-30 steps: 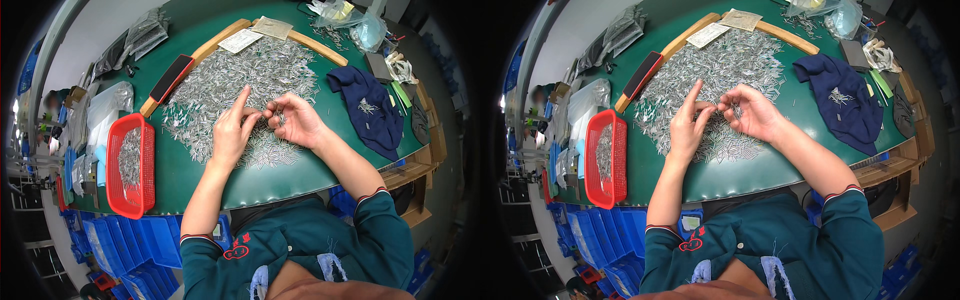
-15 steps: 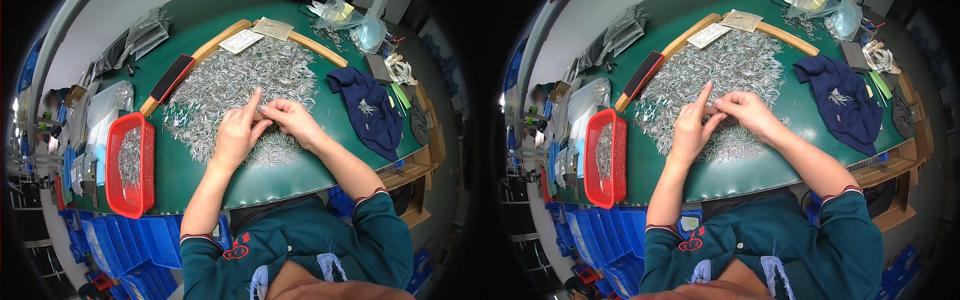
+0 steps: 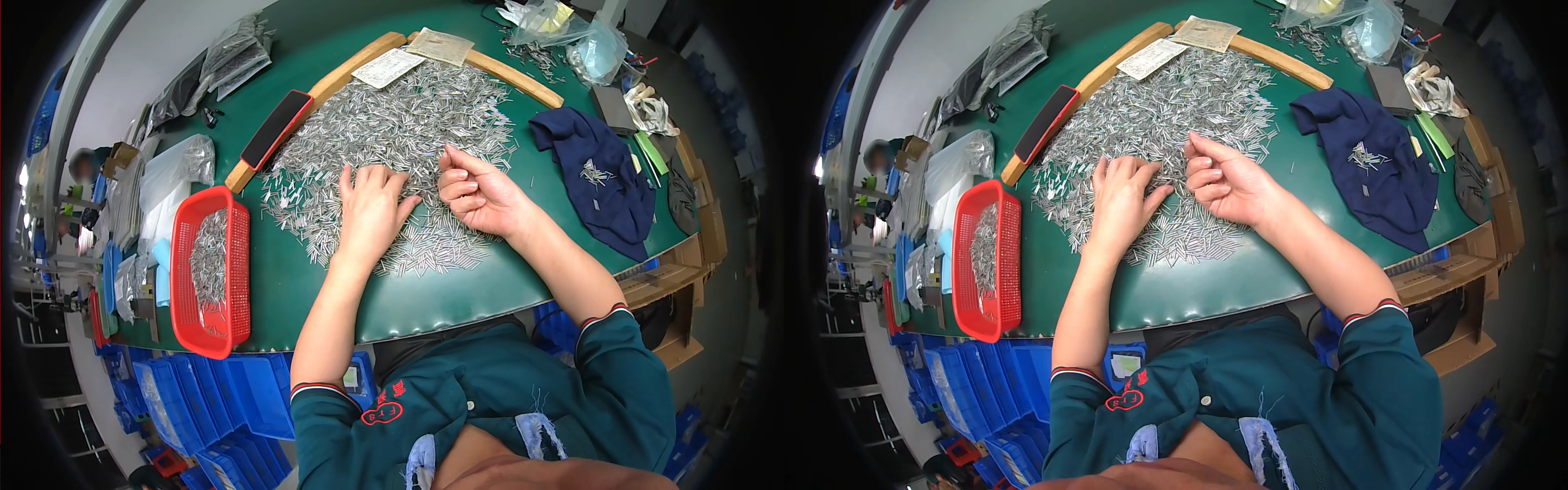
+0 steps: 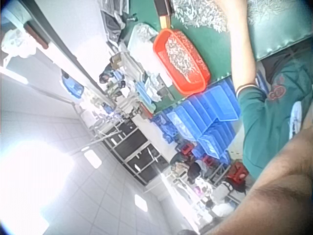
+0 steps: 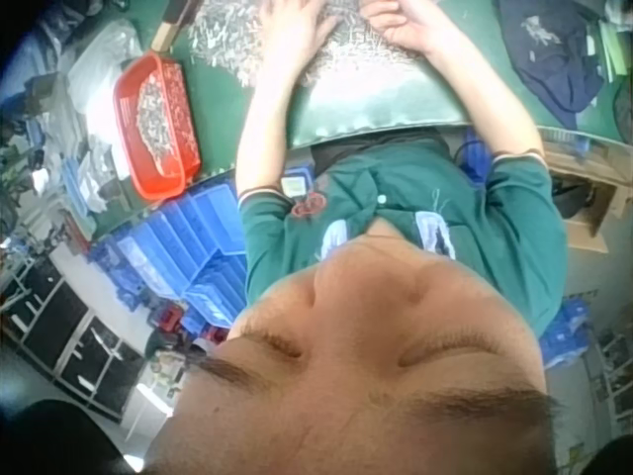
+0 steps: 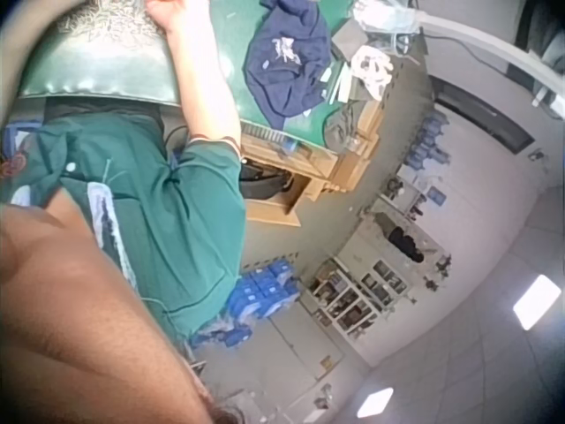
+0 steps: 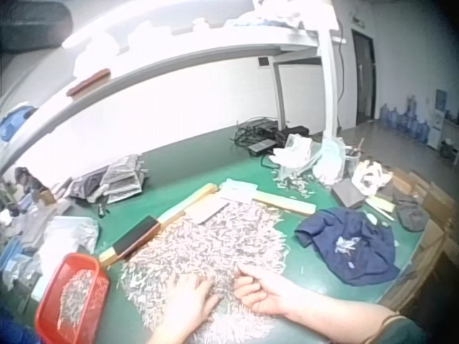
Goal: The person sorts tiny metal components by hand on a green work table surface, placing them into plastic bins and a sorting tray.
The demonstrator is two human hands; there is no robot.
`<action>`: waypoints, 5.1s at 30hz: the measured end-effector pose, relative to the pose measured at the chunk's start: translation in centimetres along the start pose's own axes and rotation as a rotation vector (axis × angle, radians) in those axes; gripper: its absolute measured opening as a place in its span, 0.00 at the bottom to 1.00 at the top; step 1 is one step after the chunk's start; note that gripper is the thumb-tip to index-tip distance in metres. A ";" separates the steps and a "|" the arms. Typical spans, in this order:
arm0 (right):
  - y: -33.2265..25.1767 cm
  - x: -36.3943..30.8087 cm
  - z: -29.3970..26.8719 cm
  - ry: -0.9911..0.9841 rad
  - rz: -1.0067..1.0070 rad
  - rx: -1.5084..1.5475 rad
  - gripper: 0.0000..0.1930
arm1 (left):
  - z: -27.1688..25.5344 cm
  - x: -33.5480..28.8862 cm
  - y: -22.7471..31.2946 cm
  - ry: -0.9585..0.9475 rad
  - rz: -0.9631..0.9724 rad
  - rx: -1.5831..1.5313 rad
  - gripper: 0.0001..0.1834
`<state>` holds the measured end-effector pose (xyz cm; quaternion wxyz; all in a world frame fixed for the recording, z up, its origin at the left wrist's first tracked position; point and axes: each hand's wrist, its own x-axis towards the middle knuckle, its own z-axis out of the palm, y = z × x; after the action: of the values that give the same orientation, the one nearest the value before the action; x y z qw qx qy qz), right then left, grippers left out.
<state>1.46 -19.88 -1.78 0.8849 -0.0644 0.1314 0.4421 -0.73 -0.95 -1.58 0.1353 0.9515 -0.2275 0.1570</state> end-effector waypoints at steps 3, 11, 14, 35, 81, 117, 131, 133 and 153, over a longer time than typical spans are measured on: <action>-0.1 -0.1 -0.1 -0.032 -0.005 -0.009 0.09 | 0.1 0.3 0.2 0.025 0.036 0.004 0.10; 1.0 -0.3 2.1 0.213 -0.258 -0.326 0.07 | 0.2 0.0 -0.9 0.166 -0.031 -0.176 0.07; 1.2 -0.5 1.7 0.215 -0.276 -0.573 0.08 | -0.4 0.3 -0.5 0.162 -0.078 -0.313 0.06; 2.9 0.0 1.5 0.275 -0.585 -1.172 0.12 | 0.1 0.3 1.1 0.291 -0.001 -0.505 0.10; 1.9 -0.4 1.2 0.132 -0.075 -0.522 0.10 | -1.2 0.3 2.0 0.282 0.165 -0.204 0.15; 0.1 -0.5 1.1 0.134 -0.177 -0.286 0.19 | -1.8 0.2 0.9 0.175 -0.027 -0.328 0.22; 0.3 -0.9 1.9 0.120 -0.329 -0.363 0.11 | 0.8 0.4 1.0 0.083 0.016 -0.058 0.09; 0.6 -1.0 2.1 0.152 -0.317 -0.426 0.10 | 0.7 0.4 0.6 0.097 -0.023 -0.105 0.07; 2.5 0.4 0.5 0.193 -0.690 -1.193 0.10 | 0.0 0.2 1.3 0.213 -0.096 -0.546 0.11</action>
<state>-0.22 -17.96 -1.40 0.7728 -0.6167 -0.0838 0.1246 -1.15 -2.15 -1.29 0.4166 0.8678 -0.2005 0.1823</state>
